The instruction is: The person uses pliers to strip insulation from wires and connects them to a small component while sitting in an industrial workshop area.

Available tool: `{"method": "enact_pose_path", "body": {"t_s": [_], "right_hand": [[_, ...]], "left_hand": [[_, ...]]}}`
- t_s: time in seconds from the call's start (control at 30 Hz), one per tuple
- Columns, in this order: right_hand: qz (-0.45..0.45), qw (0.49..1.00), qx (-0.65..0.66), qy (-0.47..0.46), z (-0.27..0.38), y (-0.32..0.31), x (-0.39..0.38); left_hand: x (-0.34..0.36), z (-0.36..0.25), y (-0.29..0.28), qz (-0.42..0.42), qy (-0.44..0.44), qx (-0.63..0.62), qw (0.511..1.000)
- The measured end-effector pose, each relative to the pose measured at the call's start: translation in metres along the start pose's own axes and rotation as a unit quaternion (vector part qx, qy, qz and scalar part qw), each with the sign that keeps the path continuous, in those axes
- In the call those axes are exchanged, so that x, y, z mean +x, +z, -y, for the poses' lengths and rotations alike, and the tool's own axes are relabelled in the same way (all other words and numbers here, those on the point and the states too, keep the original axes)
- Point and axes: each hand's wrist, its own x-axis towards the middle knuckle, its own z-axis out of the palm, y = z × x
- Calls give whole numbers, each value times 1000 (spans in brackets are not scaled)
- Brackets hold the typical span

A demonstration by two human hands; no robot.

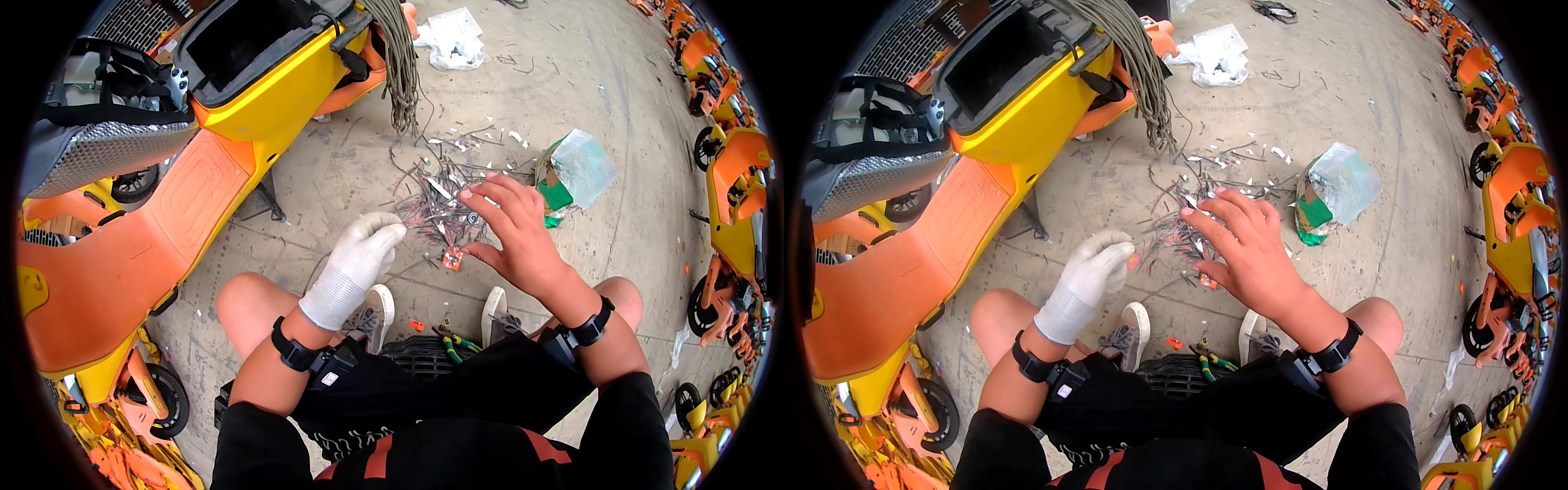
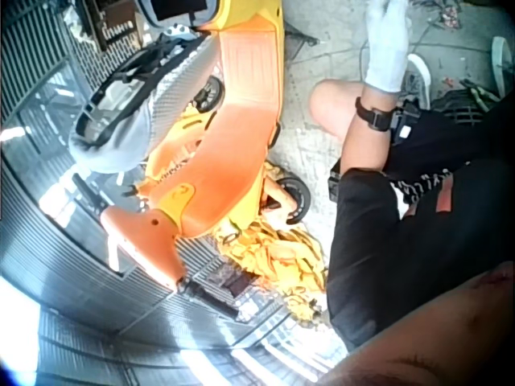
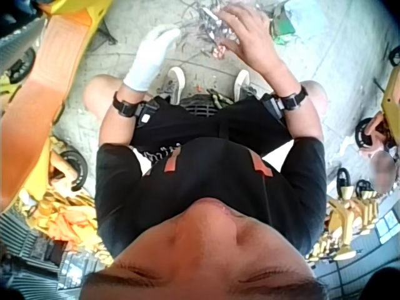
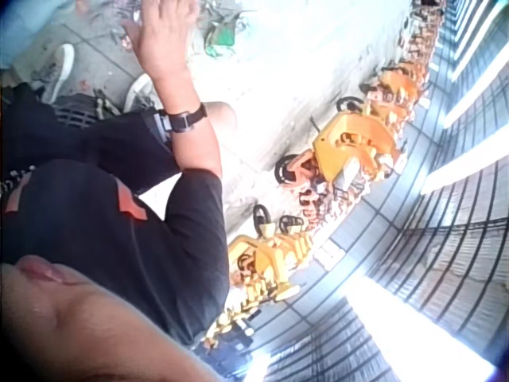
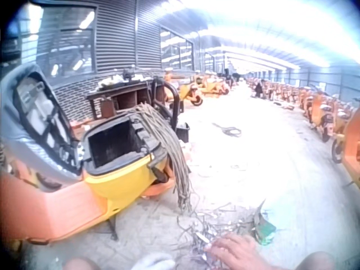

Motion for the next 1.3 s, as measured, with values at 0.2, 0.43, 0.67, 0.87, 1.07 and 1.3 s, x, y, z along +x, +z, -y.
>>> {"method": "enact_pose_path", "body": {"t_s": [0.2,0.43,0.67,0.87,1.07,1.3], "right_hand": [[-42,997,55,32,-6,14,-5],[-66,995,72,22,-4,17,-4],[-83,990,104,44,-3,18,-5],[-28,985,138,101,-7,18,-8],[-42,993,52,100,-8,7,-3],[-31,996,-87,-18,15,5,0]], "left_hand": [[-1,-1,4,15,-16,-5,1000],[-1,1,4,45,-4,14,999],[-2,2,11,45,32,53,997],[-3,3,11,29,37,41,998],[0,2,4,-20,10,56,998],[-4,2,11,-2,-18,18,1000]]}}
